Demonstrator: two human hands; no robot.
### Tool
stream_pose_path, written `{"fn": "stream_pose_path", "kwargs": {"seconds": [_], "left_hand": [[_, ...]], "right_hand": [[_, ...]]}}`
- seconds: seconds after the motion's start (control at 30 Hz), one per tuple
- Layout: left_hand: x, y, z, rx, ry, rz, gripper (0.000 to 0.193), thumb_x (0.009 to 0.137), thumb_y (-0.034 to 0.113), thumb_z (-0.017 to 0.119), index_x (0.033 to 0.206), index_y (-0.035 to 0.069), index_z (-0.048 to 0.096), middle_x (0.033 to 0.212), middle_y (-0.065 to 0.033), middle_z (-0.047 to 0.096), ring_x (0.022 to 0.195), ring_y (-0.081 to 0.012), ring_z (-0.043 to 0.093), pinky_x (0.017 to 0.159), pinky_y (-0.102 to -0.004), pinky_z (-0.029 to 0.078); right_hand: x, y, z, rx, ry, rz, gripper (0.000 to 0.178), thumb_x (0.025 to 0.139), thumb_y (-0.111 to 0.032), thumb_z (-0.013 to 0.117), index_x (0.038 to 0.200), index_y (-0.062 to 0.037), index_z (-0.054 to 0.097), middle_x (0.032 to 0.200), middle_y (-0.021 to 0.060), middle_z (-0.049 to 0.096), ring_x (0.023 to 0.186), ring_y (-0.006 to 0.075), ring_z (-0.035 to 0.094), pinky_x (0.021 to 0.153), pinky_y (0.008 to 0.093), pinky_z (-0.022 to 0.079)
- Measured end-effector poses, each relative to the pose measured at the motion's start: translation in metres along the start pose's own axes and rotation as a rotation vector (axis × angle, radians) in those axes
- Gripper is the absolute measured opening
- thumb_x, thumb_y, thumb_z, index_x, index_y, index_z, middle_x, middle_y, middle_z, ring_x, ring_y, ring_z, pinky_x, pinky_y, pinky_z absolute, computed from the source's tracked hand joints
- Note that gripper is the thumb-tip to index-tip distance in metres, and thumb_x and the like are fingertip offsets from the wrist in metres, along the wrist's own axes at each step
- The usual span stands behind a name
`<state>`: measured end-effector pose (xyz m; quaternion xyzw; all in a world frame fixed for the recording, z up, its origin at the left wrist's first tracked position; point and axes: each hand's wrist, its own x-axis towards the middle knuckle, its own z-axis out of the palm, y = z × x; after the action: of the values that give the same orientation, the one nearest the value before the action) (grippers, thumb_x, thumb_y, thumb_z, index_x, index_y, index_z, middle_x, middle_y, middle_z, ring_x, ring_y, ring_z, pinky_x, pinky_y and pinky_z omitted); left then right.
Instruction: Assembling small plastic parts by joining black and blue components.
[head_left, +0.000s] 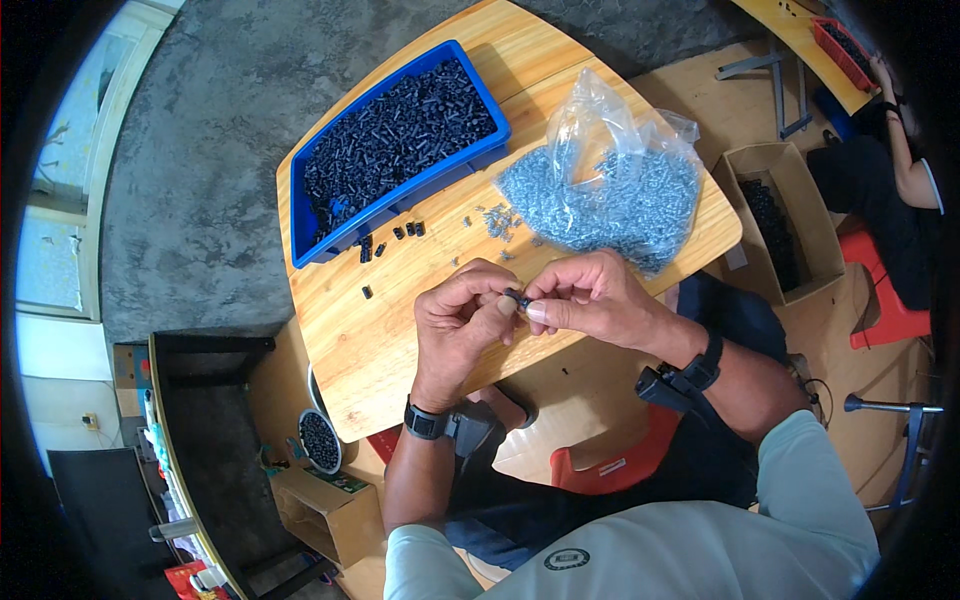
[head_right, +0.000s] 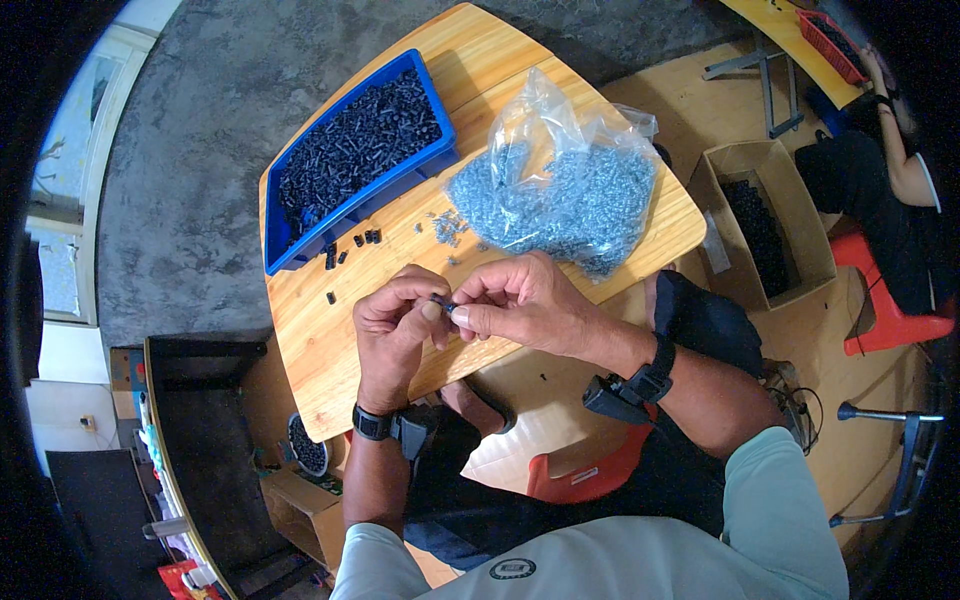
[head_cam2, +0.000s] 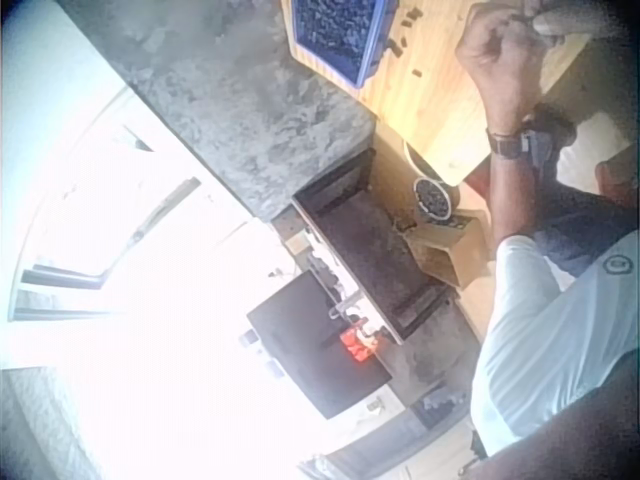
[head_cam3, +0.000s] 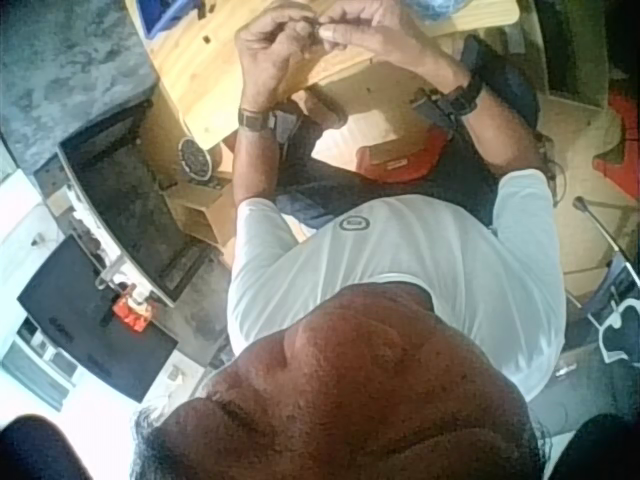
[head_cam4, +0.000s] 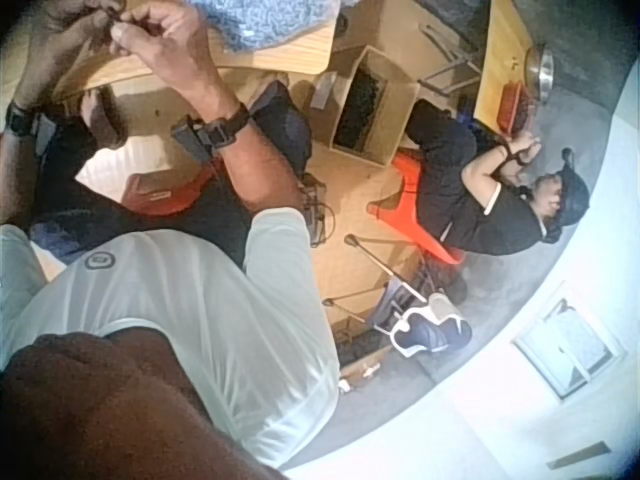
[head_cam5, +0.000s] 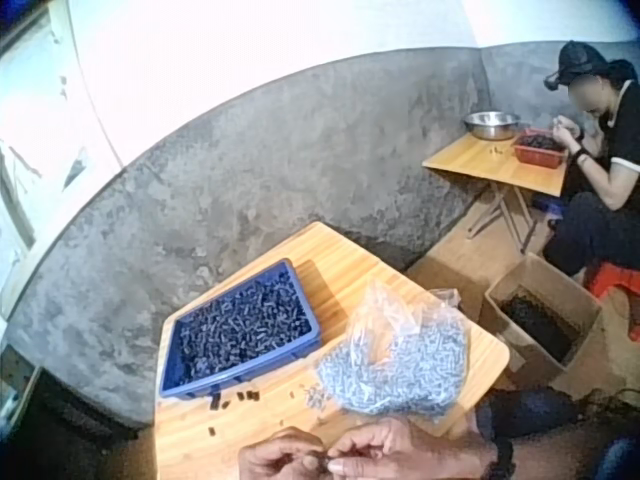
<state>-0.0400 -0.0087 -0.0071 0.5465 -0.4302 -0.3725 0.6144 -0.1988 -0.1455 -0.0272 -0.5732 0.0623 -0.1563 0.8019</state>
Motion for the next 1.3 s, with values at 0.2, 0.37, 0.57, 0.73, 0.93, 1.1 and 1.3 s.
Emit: {"fn": "stream_pose_path", "kwargs": {"seconds": [0.2, 0.37, 0.57, 0.73, 0.93, 1.1, 1.3], "left_hand": [[0.002, 0.001, 0.001, -0.063, 0.003, 0.016, 0.012, 0.091, -0.005, 0.065, 0.102, -0.005, 0.069, 0.094, -0.0083, 0.064, 0.067, -0.0087, 0.061, 0.06, -0.0225, 0.049], [0.001, 0.006, 0.004, 0.014, -0.011, 0.015, 0.011, 0.09, -0.004, 0.067, 0.101, -0.004, 0.069, 0.094, -0.0073, 0.064, 0.072, -0.0084, 0.06, 0.062, -0.0224, 0.049], [0.0, 0.009, 0.0, 0.169, -0.004, 0.026, 0.012, 0.084, -0.005, 0.065, 0.096, -0.003, 0.068, 0.093, -0.0051, 0.064, 0.077, -0.0078, 0.058, 0.065, -0.0234, 0.049], [-0.001, 0.01, -0.001, 0.186, -0.012, 0.022, 0.013, 0.082, -0.006, 0.064, 0.094, -0.003, 0.068, 0.093, -0.0053, 0.064, 0.077, -0.0074, 0.058, 0.066, -0.0227, 0.048], [-0.001, 0.009, -0.001, 0.17, -0.012, 0.0, 0.014, 0.082, -0.006, 0.063, 0.094, -0.004, 0.067, 0.093, -0.0054, 0.064, 0.077, -0.0074, 0.058, 0.066, -0.0224, 0.048], [-0.001, 0.004, -0.003, 0.067, -0.026, 0.004, 0.011, 0.085, -0.006, 0.062, 0.095, -0.005, 0.067, 0.094, -0.0059, 0.064, 0.075, -0.0075, 0.059, 0.065, -0.0227, 0.048], [-0.001, 0.007, 0.001, -0.033, -0.012, -0.013, 0.009, 0.088, -0.005, 0.063, 0.096, -0.005, 0.067, 0.096, -0.0079, 0.063, 0.07, -0.0094, 0.062, 0.064, -0.024, 0.051]], "right_hand": [[0.0, 0.0, -0.002, -0.005, -0.001, 0.007, 0.013, 0.093, -0.01, 0.069, 0.098, 0.0027, 0.07, 0.084, 0.0046, 0.071, 0.078, 0.0075, 0.065, 0.07, 0.0237, 0.054], [0.0, 0.002, -0.002, -0.024, 0.001, 0.003, 0.014, 0.093, -0.011, 0.069, 0.098, 0.0023, 0.07, 0.083, 0.0045, 0.071, 0.076, 0.0074, 0.065, 0.069, 0.0238, 0.053], [0.0, 0.005, 0.0, -0.058, 0.01, 0.003, 0.014, 0.092, -0.01, 0.068, 0.095, 0.0028, 0.071, 0.082, 0.0043, 0.071, 0.075, 0.007, 0.065, 0.069, 0.0239, 0.053], [0.0, 0.005, 0.002, -0.127, 0.031, 0.008, 0.014, 0.092, -0.011, 0.068, 0.095, 0.0025, 0.072, 0.081, 0.0043, 0.072, 0.075, 0.0067, 0.065, 0.068, 0.024, 0.053], [-0.001, 0.007, 0.001, -0.101, 0.024, 0.009, 0.014, 0.092, -0.011, 0.07, 0.097, 0.0024, 0.072, 0.083, 0.0048, 0.072, 0.077, 0.0068, 0.065, 0.069, 0.024, 0.053], [-0.001, 0.006, 0.002, -0.057, 0.029, -0.004, 0.016, 0.092, -0.011, 0.071, 0.099, 0.0029, 0.072, 0.086, 0.0048, 0.073, 0.078, 0.0059, 0.065, 0.069, 0.0227, 0.053], [-0.003, 0.002, 0.0, -0.104, 0.022, -0.006, 0.016, 0.092, -0.008, 0.071, 0.102, 0.0035, 0.072, 0.091, 0.0053, 0.073, 0.083, 0.0056, 0.066, 0.072, 0.022, 0.054]]}}
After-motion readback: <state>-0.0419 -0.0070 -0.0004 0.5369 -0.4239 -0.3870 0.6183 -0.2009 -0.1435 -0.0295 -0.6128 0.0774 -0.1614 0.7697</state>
